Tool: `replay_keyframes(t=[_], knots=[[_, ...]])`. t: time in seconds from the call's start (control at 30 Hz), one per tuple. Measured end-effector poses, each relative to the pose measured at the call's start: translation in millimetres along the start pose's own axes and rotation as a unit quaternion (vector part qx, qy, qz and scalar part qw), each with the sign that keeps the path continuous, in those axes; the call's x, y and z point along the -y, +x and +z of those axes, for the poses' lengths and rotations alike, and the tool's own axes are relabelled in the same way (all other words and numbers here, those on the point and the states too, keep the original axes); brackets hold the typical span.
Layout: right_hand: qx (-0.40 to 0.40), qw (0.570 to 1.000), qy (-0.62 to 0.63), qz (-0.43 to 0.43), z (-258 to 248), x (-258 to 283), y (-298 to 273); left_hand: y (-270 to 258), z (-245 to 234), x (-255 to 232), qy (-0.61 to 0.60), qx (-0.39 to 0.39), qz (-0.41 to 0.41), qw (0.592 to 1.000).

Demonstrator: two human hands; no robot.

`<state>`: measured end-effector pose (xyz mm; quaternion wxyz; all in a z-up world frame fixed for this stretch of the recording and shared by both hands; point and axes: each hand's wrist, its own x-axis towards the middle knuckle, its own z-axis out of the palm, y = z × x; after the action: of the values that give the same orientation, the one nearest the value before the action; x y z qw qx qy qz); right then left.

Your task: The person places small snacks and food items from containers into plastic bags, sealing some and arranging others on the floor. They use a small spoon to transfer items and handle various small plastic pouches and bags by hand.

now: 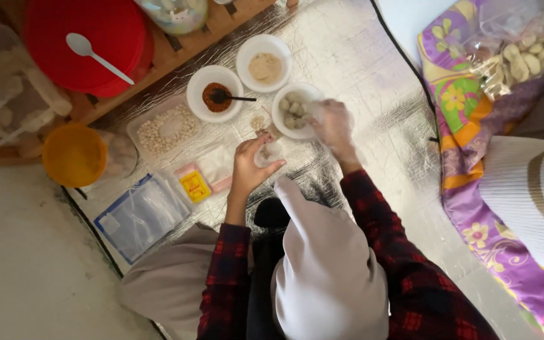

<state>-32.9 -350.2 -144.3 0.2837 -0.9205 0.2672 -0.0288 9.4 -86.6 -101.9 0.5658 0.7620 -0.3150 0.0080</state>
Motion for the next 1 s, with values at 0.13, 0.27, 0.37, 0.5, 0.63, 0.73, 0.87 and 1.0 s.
replay_keyframes(t=[0.13, 0.27, 0.37, 0.5, 0.63, 0.73, 0.87, 1.0], knots=[[0.085, 0.978, -0.107, -0.16, 9.1, -15.5, 46.5, 10.0, 20.4, 7.6, 0.021, 0.012, -0.002, 1.0], [-0.042, 0.913, -0.302, -0.27, 48.4, -58.0, 70.3, 18.4, 22.4, 7.0, 0.048, 0.015, 0.024, 0.998], [-0.116, 0.944, -0.294, -0.091, 33.0, -0.6, 42.8, 19.3, 24.3, 15.8, 0.042, 0.021, 0.024, 0.999], [-0.084, 0.974, -0.168, -0.125, 48.3, -57.5, 48.8, 17.6, 21.3, 19.5, 0.049, 0.022, 0.018, 0.998], [-0.134, 0.989, -0.015, -0.06, 49.4, -64.8, 37.9, 13.4, 24.9, 28.7, 0.07, 0.011, 0.007, 0.997], [-0.116, 0.99, 0.084, 0.007, 17.8, -41.2, 20.5, 16.7, 27.6, 27.6, 0.081, 0.002, 0.01, 0.997], [-0.108, 0.959, 0.244, 0.098, -2.0, -13.6, 8.4, 18.9, 28.4, 23.3, 0.097, -0.012, 0.009, 0.995], [-0.083, 0.9, 0.388, 0.181, -31.7, 15.9, 2.5, 18.9, 31.0, 25.2, 0.086, -0.021, 0.012, 0.996]])
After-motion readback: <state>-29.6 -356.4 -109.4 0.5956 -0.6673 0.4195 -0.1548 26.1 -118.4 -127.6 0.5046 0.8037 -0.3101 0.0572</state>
